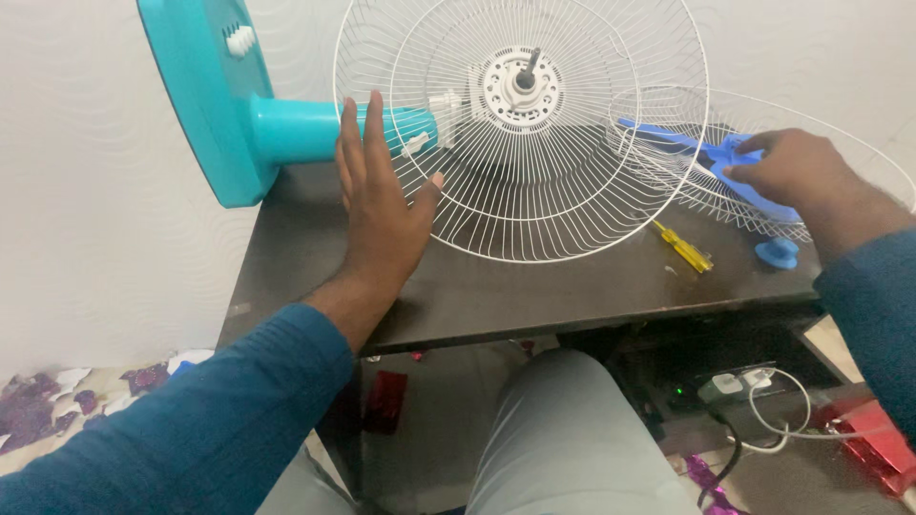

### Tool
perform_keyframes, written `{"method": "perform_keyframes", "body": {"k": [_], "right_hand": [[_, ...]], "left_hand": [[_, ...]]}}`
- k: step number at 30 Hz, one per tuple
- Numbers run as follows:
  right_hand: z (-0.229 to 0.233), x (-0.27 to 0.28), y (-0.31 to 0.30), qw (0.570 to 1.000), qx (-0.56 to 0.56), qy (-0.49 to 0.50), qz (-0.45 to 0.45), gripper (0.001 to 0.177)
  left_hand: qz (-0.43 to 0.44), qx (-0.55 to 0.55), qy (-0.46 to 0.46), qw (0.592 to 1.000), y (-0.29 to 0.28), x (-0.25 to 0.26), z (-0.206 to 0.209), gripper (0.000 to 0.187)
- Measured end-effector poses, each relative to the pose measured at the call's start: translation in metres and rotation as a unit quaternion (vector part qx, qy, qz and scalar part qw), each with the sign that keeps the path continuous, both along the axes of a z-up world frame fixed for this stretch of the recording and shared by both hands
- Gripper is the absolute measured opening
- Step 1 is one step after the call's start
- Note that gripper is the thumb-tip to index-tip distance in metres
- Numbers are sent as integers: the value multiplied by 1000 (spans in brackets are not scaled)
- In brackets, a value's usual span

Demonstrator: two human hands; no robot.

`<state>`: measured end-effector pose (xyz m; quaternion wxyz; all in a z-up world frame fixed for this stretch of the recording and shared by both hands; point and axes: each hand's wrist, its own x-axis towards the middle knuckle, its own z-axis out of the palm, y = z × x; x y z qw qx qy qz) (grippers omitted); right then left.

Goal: The person disassembles a small electric fan on a table. They remove the front grille, unscrew the central cap, take off the fan blades, and then detach the rear grille from the motor housing.

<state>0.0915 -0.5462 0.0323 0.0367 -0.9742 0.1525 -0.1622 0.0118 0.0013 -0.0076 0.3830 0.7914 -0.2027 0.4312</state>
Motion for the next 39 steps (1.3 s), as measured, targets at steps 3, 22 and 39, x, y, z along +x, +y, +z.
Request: {"method": "perform_keyframes", "body": {"k": [3, 22, 39], "right_hand": [[4, -12, 32, 992, 68, 99, 33, 68], [18, -67, 98, 988, 140, 58, 33, 61], [-6, -128, 264, 907, 81, -271, 311, 56]], "left_hand": [[6, 3, 7, 1000, -1, 2, 2, 99], [-1, -2, -6, 1000, 2, 12, -6, 102], [-95, -251, 114, 956, 10, 29, -15, 83]]}}
